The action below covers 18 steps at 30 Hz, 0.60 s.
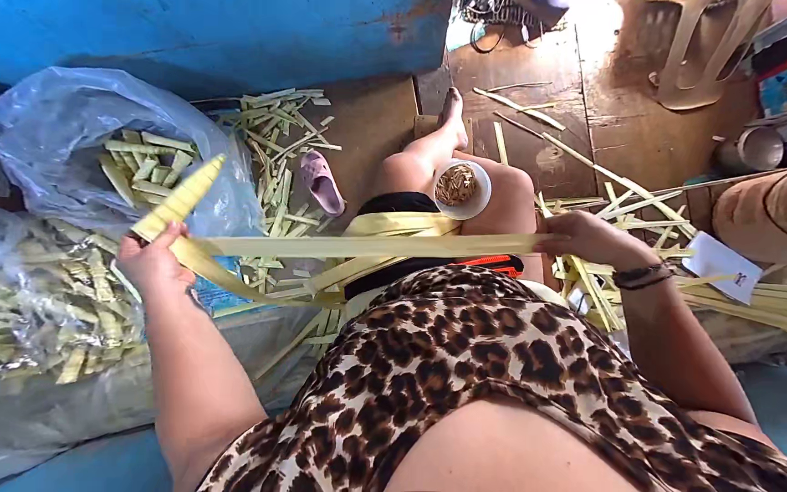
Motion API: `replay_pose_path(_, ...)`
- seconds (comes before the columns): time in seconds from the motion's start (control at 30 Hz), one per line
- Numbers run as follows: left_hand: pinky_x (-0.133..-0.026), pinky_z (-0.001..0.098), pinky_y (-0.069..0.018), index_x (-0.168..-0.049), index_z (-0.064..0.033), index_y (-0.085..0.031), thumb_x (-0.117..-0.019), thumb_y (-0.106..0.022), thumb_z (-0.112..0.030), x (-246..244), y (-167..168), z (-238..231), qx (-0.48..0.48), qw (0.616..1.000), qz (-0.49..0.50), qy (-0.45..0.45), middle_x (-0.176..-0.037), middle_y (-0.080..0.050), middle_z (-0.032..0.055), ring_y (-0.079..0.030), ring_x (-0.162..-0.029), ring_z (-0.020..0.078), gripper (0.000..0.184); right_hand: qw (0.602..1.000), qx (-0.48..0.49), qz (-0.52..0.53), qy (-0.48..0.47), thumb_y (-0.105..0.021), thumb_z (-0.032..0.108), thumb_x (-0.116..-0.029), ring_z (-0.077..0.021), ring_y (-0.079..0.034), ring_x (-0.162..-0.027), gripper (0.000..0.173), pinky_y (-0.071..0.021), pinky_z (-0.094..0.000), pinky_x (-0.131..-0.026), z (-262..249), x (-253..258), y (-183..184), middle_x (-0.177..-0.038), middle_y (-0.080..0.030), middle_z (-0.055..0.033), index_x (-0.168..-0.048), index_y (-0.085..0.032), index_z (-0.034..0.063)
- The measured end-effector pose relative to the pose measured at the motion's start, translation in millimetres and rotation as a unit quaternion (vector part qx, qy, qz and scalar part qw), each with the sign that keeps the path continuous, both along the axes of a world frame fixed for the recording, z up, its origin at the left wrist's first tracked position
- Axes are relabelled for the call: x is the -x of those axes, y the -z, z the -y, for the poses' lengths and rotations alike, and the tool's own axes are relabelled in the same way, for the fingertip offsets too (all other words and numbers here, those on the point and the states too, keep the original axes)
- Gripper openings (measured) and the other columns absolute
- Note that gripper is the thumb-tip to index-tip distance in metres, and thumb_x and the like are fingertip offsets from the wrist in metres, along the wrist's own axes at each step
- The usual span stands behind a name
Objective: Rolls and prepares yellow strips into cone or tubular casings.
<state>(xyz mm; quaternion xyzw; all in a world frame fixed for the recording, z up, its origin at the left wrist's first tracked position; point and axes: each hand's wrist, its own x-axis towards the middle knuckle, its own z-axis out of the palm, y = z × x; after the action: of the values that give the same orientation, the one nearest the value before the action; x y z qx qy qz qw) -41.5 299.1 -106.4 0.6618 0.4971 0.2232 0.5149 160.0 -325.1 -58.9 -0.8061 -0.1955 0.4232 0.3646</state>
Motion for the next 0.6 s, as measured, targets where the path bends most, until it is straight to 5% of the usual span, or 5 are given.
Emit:
replay_pose_path(0.17, -0.109, 0.0521, -0.045, -0.133, 0.0044, -0.057, -0.0862, -0.076, -0.005, 26, 36, -9, -0.101, 0.962, -0.254, 0.002, -0.135, -0.059, 0.0249, -0.058, -0.126, 0.033, 0.052, 0.996, 0.043, 0.064, -0.05, -0.073, 0.026, -0.0962, -0.0211, -0.069, -0.074, 0.018, -0.057, -0.0493, -0.073, -52, 29, 24, -0.08, -0.071, -0.0072, -0.097, -0.075, 0.008)
replay_pose_path(0.27, -0.107, 0.0534, -0.0452, -0.129, 0.0087, -0.058, -0.0913, -0.074, -0.012, -6, 8, 21, -0.197, 0.953, -0.211, 0.089, -0.127, -0.063, 0.0282, -0.06, -0.123, 0.0365, 0.045, 0.986, -0.005, 0.145, -0.087, -0.074, 0.02, -0.0938, -0.0261, -0.069, -0.09, 0.016, -0.057, -0.0501, -0.084, -75, 45, 46, -0.094, -0.071, -0.0109, -0.097, -0.075, 0.0047)
replay_pose_path(0.33, -0.104, 0.0483, -0.0492, -0.128, 0.0104, -0.057, -0.0936, -0.072, -0.013, -37, -21, 56, -0.225, 0.949, -0.132, 0.177, -0.123, -0.065, 0.0277, -0.064, -0.116, 0.0317, 0.044, 0.977, -0.03, 0.196, -0.075, -0.076, 0.022, -0.0918, -0.0318, -0.066, -0.104, 0.026, -0.0548, -0.0545, -0.092, -81, 46, 51, -0.109, -0.069, -0.0145, -0.113, -0.075, 0.0059)
replay_pose_path(0.5, -0.088, 0.0302, -0.0586, -0.113, 0.003, -0.063, -0.0862, -0.074, -0.002, -102, -82, 174, -0.097, 0.896, 0.088, 0.425, -0.102, -0.07, 0.0055, -0.068, -0.094, 0.007, 0.029, 0.91, -0.156, 0.383, 0.028, -0.076, 0.031, -0.0902, -0.0302, -0.058, -0.127, 0.067, -0.0538, -0.048, -0.102, -103, 36, -8, -0.146, -0.052, -0.0193, -0.148, -0.051, 0.0067)
replay_pose_path(0.6, -0.079, 0.0271, -0.0609, -0.107, -0.0076, -0.063, -0.0852, -0.074, 0.005, -123, -94, 219, 0.087, 0.84, 0.15, 0.514, -0.092, -0.073, -0.0039, -0.07, -0.084, 0.0056, 0.027, 0.847, -0.242, 0.474, 0.012, -0.074, 0.019, -0.0932, -0.0346, -0.056, -0.129, 0.04, -0.0514, -0.047, -0.106, -120, 37, -28, -0.139, -0.056, -0.0239, -0.131, -0.068, 0.0082)
